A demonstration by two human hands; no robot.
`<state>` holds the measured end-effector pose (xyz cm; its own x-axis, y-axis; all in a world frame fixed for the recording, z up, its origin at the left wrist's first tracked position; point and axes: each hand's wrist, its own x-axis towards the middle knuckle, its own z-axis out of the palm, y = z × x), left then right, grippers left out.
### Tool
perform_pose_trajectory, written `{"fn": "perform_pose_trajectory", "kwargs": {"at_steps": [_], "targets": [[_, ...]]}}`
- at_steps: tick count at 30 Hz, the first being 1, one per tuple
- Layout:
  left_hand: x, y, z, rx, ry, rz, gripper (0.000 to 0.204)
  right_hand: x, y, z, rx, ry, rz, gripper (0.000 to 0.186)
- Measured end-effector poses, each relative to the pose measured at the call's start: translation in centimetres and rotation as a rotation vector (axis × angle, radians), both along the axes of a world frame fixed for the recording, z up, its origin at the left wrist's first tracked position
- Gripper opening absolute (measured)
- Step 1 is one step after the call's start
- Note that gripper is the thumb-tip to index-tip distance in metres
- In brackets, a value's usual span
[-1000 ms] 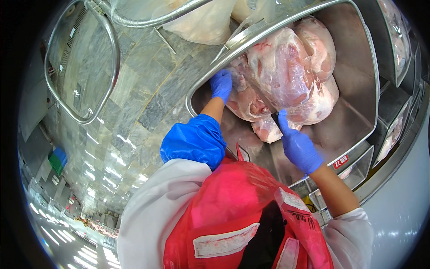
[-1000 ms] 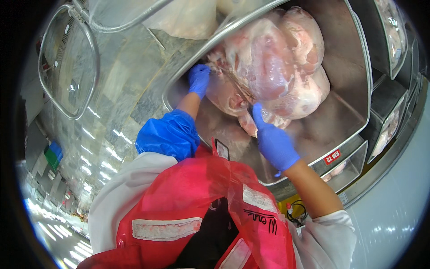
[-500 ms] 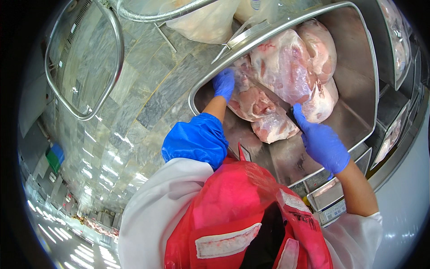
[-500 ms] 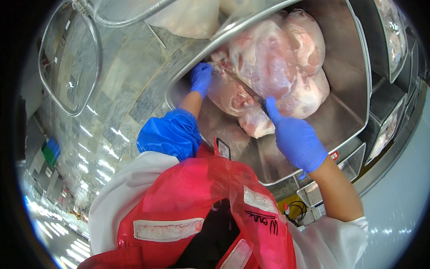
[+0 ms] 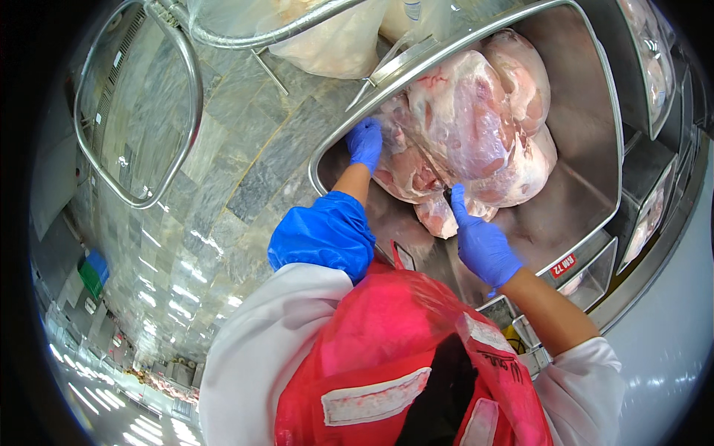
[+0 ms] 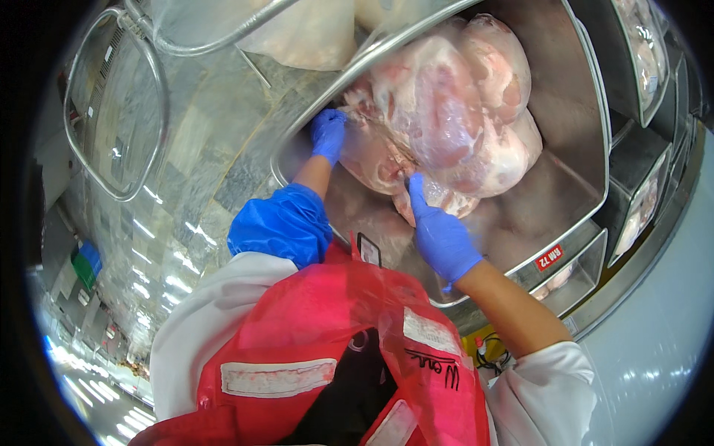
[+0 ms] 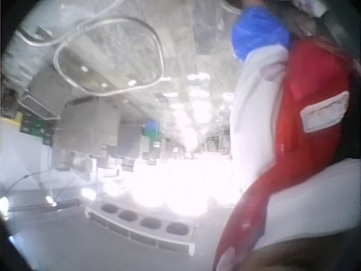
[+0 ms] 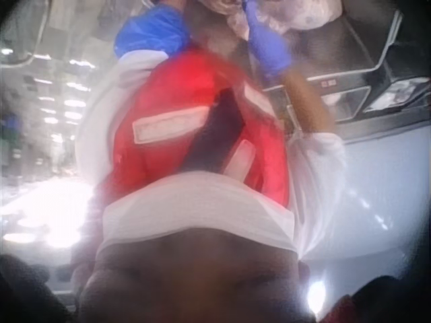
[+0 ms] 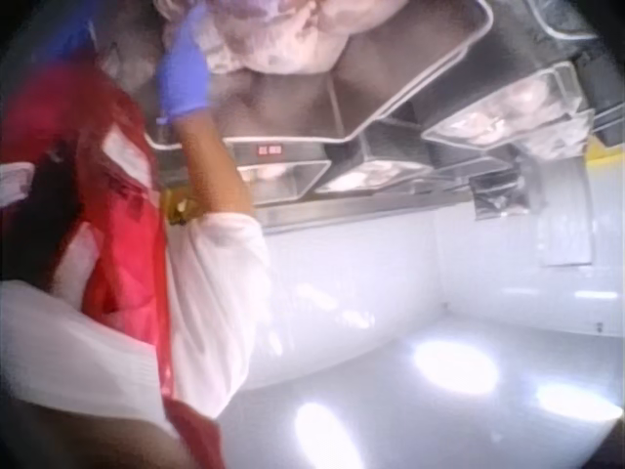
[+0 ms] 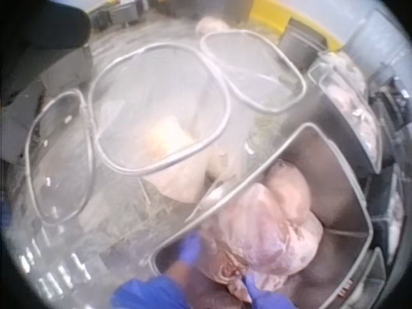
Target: The person uses a knife to trim fat and connective tissue from large raw meat pieces in a stainless steel tray. They remove trimmed pieces and place them into a nearby container, then continue trimming additional meat pieces.
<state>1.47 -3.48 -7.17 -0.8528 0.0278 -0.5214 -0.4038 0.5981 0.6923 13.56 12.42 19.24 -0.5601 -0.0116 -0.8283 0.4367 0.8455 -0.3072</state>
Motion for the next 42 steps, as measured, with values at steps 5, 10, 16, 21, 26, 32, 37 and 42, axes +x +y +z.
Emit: {"fn": "perform_pose_trajectory", "kwargs": {"at_steps": [5,10,16,21,26,32,37,42], "targets": [[-0.2,0.1,-0.5,0.021,-0.045,0.051,0.017,0.3,0.5,-0.2,0.022,-0.024,0.029,0.074],[0.2,-0.1,-2.6,-0.097,0.059,0.032,0.018,-4.7,1.6,4.9,0.012,-0.043,0.185,0.068],[0.4,0.4,-1.5,-0.045,0.049,0.034,0.018,-8.2,2.2,3.4,-0.073,-0.043,0.156,0.073],[0.5,-0.7,-2.3,0.047,-0.005,0.083,0.019,-5.1,0.4,1.7,-0.058,-0.055,0.113,0.068],[0.2,-0.1,-1.0,-0.029,0.049,0.011,0.018,-1.1,-0.8,-0.9,0.055,-0.074,0.091,0.068],[-0.1,0.1,-2.2,0.021,-0.007,0.036,0.019,0.9,-0.4,-2.2,0.116,0.089,0.141,0.071],[0.3,-0.3,-4.5,-0.012,0.161,0.069,0.018,2.1,-0.2,-3.0,0.148,0.105,0.198,0.071],[0.2,-0.3,-4.7,-0.056,0.161,0.06,0.022,2.1,-0.2,-4.7,0.192,0.127,0.237,0.073]]}}
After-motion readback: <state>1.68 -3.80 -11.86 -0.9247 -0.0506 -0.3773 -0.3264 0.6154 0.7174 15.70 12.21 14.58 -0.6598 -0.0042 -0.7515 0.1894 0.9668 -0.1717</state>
